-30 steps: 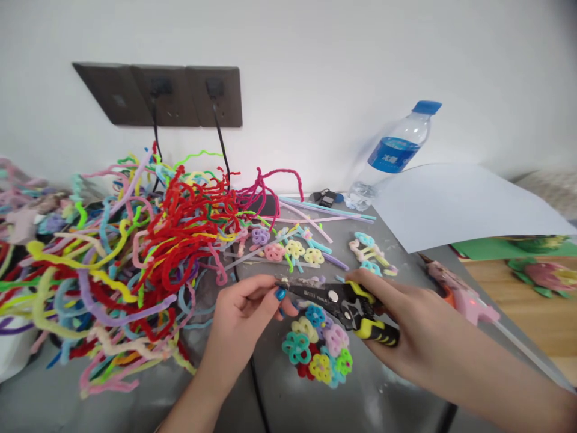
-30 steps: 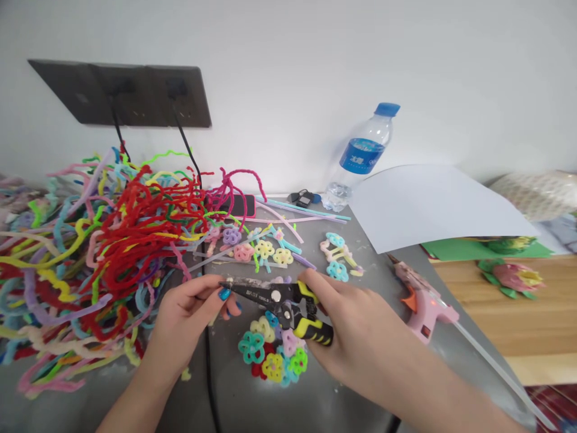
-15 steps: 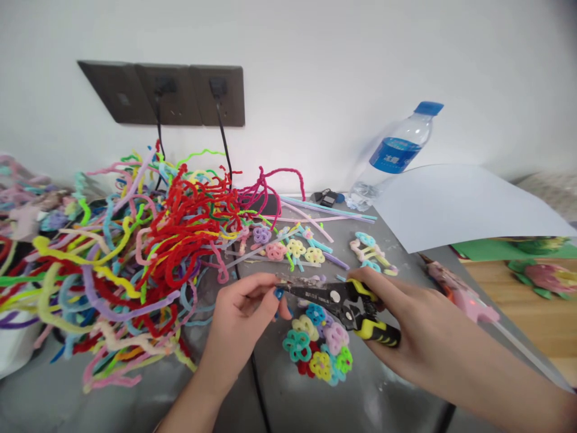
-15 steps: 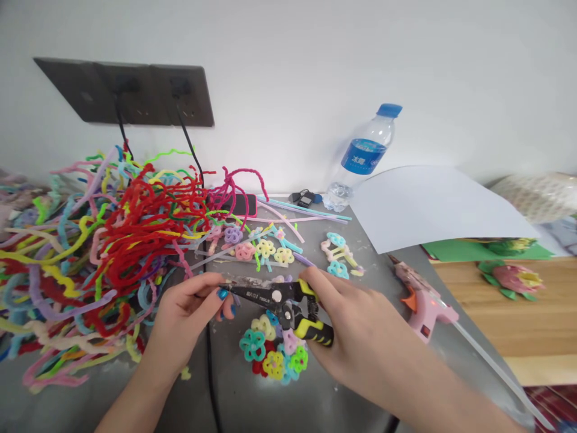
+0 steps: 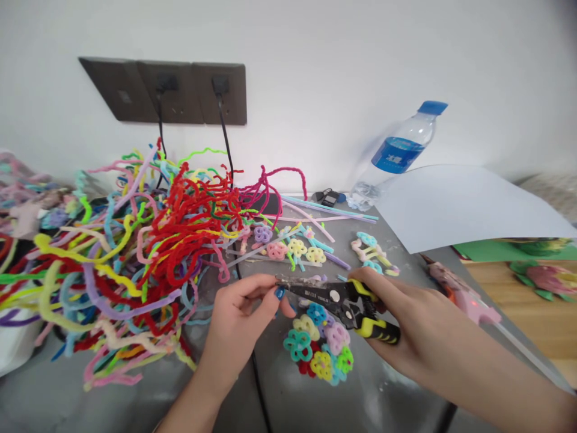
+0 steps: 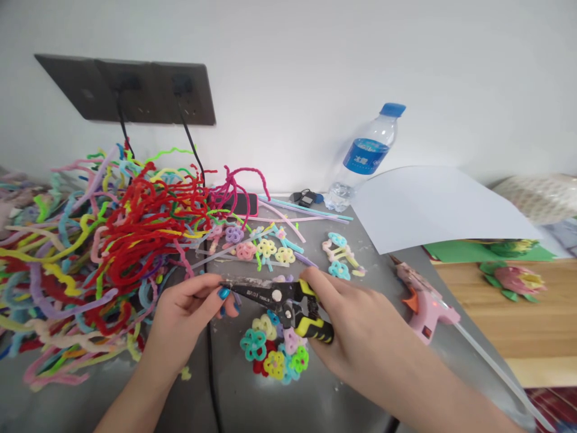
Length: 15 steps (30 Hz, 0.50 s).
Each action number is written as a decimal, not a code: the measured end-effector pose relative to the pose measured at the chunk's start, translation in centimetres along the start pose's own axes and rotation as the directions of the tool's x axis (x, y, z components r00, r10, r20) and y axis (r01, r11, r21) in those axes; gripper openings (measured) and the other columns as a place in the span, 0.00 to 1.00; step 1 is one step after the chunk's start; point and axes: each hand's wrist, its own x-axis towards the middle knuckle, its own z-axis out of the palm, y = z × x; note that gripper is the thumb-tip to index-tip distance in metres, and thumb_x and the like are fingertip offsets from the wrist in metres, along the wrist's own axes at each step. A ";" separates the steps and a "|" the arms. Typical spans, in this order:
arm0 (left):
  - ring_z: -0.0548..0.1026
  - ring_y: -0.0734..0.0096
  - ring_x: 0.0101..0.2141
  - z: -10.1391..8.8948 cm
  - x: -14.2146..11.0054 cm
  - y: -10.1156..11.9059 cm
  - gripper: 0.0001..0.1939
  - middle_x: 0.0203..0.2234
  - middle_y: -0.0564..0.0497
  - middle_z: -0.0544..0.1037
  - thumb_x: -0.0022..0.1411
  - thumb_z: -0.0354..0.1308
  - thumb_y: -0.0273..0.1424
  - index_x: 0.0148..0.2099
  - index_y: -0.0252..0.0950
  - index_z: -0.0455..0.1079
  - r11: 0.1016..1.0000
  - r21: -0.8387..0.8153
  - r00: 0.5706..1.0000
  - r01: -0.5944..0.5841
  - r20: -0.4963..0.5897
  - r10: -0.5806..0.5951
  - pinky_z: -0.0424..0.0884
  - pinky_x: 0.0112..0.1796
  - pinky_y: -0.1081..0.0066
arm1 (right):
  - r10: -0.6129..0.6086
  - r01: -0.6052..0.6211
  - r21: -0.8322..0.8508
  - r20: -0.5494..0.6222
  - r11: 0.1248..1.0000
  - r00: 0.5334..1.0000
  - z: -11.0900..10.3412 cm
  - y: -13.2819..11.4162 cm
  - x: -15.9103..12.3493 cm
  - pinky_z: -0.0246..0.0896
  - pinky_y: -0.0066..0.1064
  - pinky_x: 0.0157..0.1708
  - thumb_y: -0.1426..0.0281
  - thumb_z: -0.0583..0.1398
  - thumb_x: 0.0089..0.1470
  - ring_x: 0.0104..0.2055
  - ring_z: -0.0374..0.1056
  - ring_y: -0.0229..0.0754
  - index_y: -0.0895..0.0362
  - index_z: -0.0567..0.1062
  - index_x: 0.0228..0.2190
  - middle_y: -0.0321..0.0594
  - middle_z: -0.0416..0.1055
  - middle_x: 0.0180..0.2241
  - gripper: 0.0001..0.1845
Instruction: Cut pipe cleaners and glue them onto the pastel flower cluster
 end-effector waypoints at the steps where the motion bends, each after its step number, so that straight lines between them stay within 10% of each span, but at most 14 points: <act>1: 0.78 0.70 0.22 0.0 0.0 0.1 0.05 0.16 0.52 0.80 0.57 0.65 0.32 0.32 0.35 0.78 1.000 0.002 1.000 -0.003 0.000 0.003 0.72 0.25 0.76 | -0.008 0.008 -0.010 -0.009 1.000 1.000 0.0 0.0 0.0 0.62 0.35 0.20 0.76 0.55 0.43 0.25 0.76 0.52 0.53 0.64 0.46 0.40 0.79 0.29 0.25; 15: 0.77 0.72 0.24 -0.4 -0.2 -0.7 0.07 0.20 0.50 0.83 0.63 0.64 0.32 0.36 0.35 0.82 0.999 0.043 1.000 -0.023 0.014 0.023 0.71 0.26 0.78 | -0.068 0.065 -0.068 -0.031 0.996 0.997 0.3 -0.3 -0.1 0.55 0.33 0.18 0.76 0.54 0.44 0.20 0.73 0.49 0.54 0.62 0.46 0.35 0.74 0.23 0.23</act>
